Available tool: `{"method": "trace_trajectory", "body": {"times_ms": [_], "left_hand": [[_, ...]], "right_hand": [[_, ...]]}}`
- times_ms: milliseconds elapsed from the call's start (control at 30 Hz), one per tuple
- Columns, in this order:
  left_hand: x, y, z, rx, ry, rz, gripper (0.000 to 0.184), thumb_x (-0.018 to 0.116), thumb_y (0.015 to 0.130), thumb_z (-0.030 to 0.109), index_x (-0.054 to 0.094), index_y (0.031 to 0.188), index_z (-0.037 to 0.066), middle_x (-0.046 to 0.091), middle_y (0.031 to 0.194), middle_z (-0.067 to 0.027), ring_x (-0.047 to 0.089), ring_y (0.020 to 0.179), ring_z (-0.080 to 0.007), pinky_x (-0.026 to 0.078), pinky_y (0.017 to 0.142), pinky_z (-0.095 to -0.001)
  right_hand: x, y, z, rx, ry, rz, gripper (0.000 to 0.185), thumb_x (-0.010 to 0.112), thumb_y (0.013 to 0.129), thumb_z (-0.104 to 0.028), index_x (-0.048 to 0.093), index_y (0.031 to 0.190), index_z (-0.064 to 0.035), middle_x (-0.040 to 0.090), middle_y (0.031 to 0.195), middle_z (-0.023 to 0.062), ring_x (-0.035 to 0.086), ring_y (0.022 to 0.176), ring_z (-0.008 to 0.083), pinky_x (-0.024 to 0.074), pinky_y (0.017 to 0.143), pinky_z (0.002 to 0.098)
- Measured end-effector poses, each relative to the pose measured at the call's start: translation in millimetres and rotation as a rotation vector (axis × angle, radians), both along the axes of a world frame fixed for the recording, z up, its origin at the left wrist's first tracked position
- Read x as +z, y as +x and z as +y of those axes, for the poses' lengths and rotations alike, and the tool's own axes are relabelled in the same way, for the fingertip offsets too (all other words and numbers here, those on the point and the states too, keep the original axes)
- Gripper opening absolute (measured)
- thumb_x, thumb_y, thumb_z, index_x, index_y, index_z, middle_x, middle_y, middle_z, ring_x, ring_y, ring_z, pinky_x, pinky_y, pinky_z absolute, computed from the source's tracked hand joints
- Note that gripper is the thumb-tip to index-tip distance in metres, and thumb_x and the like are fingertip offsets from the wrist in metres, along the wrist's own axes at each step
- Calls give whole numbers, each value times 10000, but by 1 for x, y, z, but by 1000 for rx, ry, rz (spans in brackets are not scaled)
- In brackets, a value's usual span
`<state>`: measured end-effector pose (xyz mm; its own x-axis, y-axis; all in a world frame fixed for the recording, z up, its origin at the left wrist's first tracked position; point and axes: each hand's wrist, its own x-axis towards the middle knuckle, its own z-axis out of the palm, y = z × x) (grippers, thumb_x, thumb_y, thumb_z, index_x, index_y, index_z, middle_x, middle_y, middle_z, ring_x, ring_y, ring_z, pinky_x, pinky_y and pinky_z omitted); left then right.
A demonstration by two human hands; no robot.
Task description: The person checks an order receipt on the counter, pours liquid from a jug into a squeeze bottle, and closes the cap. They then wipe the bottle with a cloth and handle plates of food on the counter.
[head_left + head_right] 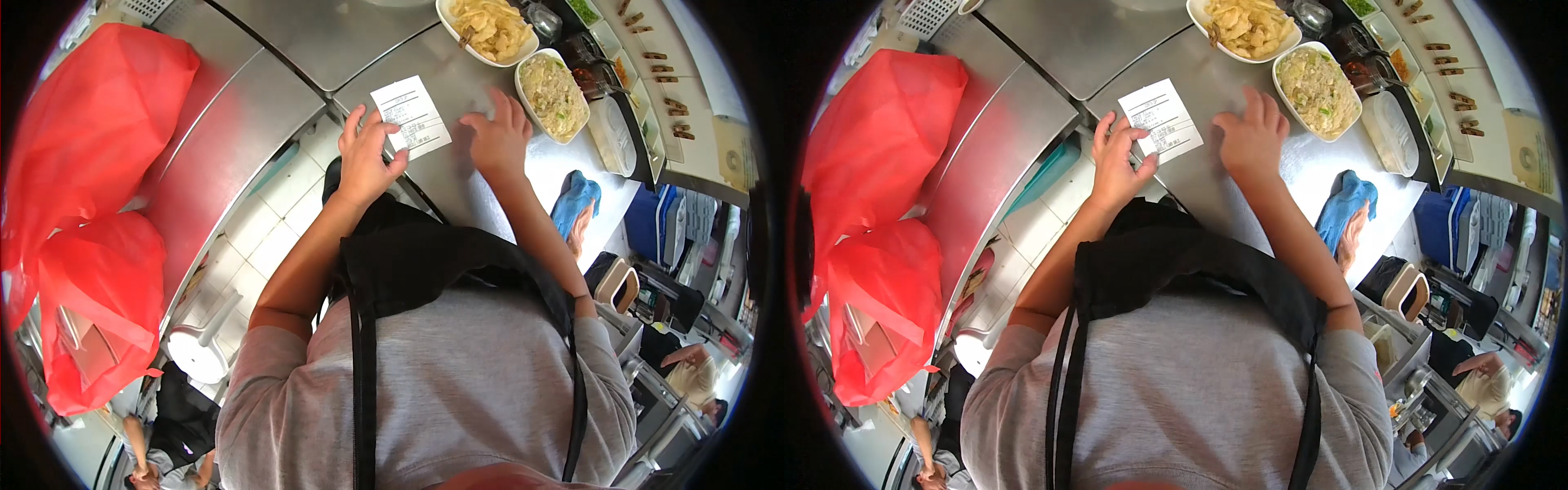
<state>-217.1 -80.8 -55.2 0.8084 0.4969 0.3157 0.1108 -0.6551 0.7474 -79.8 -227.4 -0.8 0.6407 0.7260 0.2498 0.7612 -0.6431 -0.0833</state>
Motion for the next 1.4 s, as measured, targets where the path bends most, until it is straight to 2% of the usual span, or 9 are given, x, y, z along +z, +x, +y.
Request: {"method": "trace_trajectory", "body": {"times_ms": [233, 433, 633, 867, 967, 1033, 1200, 1333, 1400], "left_hand": [[2, 0, 0, -30, -6, 37, 397, 644, 618, 137, 483, 978, 94, 456, 1175, -100, 230, 1172, -370, 205, 924, -462], [18, -3, 0, -68, 142, 118, 426, 633, 658, 139, 480, 1053, 95, 441, 1187, -89, 247, 1174, -376, 197, 915, -460], [19, 4, 4, -39, 184, 50, 423, 654, 628, 97, 514, 1028, 103, 486, 1071, -70, 344, 1074, -328, 233, 889, -438], [26, 9, 6, -47, 216, 154, 379, 627, 641, 83, 538, 1009, 106, 525, 893, -74, 449, 908, -265, 295, 816, -402], [24, 10, 20, -114, 267, 106, 337, 561, 676, 42, 534, 1005, 109, 528, 804, -102, 518, 799, -278, 380, 735, -399], [56, 22, 39, -97, 72, 101, 336, 519, 684, 4, 527, 1004, 106, 506, 797, -134, 529, 711, -312, 432, 639, -395], [168, 83, 143, -1, 435, -111, 346, 480, 698, -21, 517, 1020, 99, 494, 805, -163, 527, 711, -345, 442, 609, -399], [283, 145, 226, 132, 651, -222, 331, 441, 711, -15, 524, 1016, 84, 500, 871, -175, 520, 778, -359, 435, 677, -415], [337, 174, 261, 198, 736, -281, 333, 444, 705, -8, 528, 1015, 78, 505, 895, -175, 521, 808, -357, 437, 699, -405]], "right_hand": [[-16, -1, -19, -160, 161, 207, 323, 514, 651, -29, 590, 908, -209, 420, 1138, 103, 366, 1072, 316, 283, 889, 440], [-23, -3, -23, -144, 223, 218, 321, 525, 686, -83, 561, 993, -169, 406, 1162, 116, 346, 1096, 335, 269, 904, 460], [-8, -35, -24, -70, 110, 252, 655, 654, 632, -279, 379, 1218, -177, 286, 1268, 176, 234, 1182, 393, 194, 931, 554], [-9, -71, -11, 180, -87, 281, 1088, 767, 392, -435, 214, 1305, -225, 162, 1346, 165, 137, 1226, 415, 199, 884, 632], [-8, -69, -1, 259, -122, 214, 1093, 762, 395, -455, 215, 1307, -202, 182, 1338, 187, 160, 1220, 420, 202, 879, 637], [2, -62, 5, 302, -10, 306, 1077, 762, 413, -457, 230, 1301, -161, 206, 1310, 228, 190, 1199, 439, 207, 886, 620], [5, -37, 16, 293, 192, 312, 828, 736, 511, -340, 366, 1219, -121, 331, 1221, 195, 335, 1087, 387, 292, 859, 525], [0, -6, 23, 286, 236, 326, 591, 698, 570, -261, 478, 1093, -98, 452, 1093, 124, 428, 972, 315, 358, 810, 439], [-16, 11, 21, 313, 387, 352, 480, 683, 587, -227, 517, 1015, -90, 488, 1025, 111, 456, 927, 301, 375, 793, 405]]}}
